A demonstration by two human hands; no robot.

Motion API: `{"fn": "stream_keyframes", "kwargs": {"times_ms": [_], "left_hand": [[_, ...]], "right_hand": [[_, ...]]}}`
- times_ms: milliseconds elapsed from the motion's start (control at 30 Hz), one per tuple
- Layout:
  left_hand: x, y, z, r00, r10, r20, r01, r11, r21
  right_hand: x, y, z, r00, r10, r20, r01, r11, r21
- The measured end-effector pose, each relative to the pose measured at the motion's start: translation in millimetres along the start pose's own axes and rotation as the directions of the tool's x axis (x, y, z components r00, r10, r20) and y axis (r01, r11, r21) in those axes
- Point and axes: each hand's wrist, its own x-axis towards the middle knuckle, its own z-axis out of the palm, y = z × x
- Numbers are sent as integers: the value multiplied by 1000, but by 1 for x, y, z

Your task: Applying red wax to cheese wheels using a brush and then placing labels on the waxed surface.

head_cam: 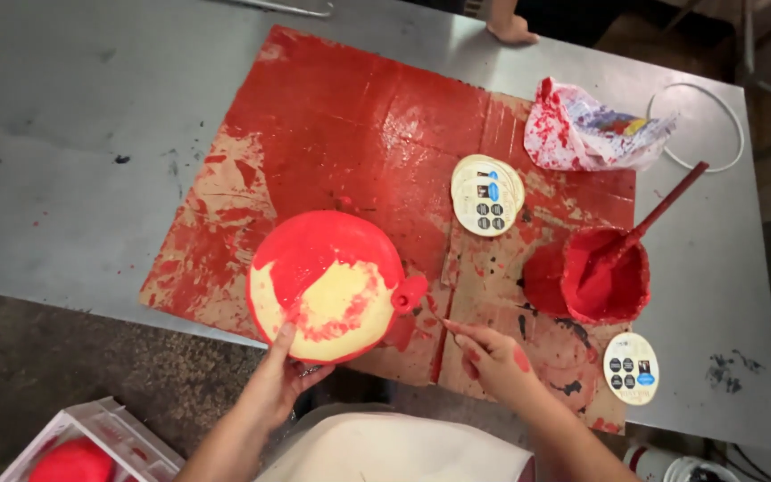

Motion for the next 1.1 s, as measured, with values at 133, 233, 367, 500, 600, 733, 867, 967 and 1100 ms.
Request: {"fn": "stream_keyframes", "kwargs": {"times_ms": [133,233,367,500,600,733,867,967,1100], "left_hand": [[-13,6,9,999,-32,-37,34,999,35],[-5,-8,8,999,42,28,-42,999,-5],[-15,-25,39,996,49,-76,-61,986,-156],[-16,-45,54,992,57,-109,-88,947,-308],[-19,-40,50,994,64,-89,-87,955,-285],[-13,-43,45,994,79,-81,-98,961,-257],[-7,-51,35,991,112,-70,-124,972,-200],[-8,-48,37,992,118,-44,-122,984,-130],[-13,-47,40,992,120,-39,-124,987,-100]], "right_hand": [[19,-67,10,999,49,0,-48,966,-254],[50,-102,26,989,-149,7,144,946,-290],[46,-148,40,968,251,-6,-249,963,100],[23,-106,17,997,80,-15,-81,974,-214],[13,-38,8,994,-112,11,113,983,-143],[15,0,11,993,97,65,-107,978,180],[35,-69,12,984,133,115,-151,975,162],[63,-81,12,965,169,198,-211,954,214],[46,-71,3,949,149,276,-223,940,259]]}}
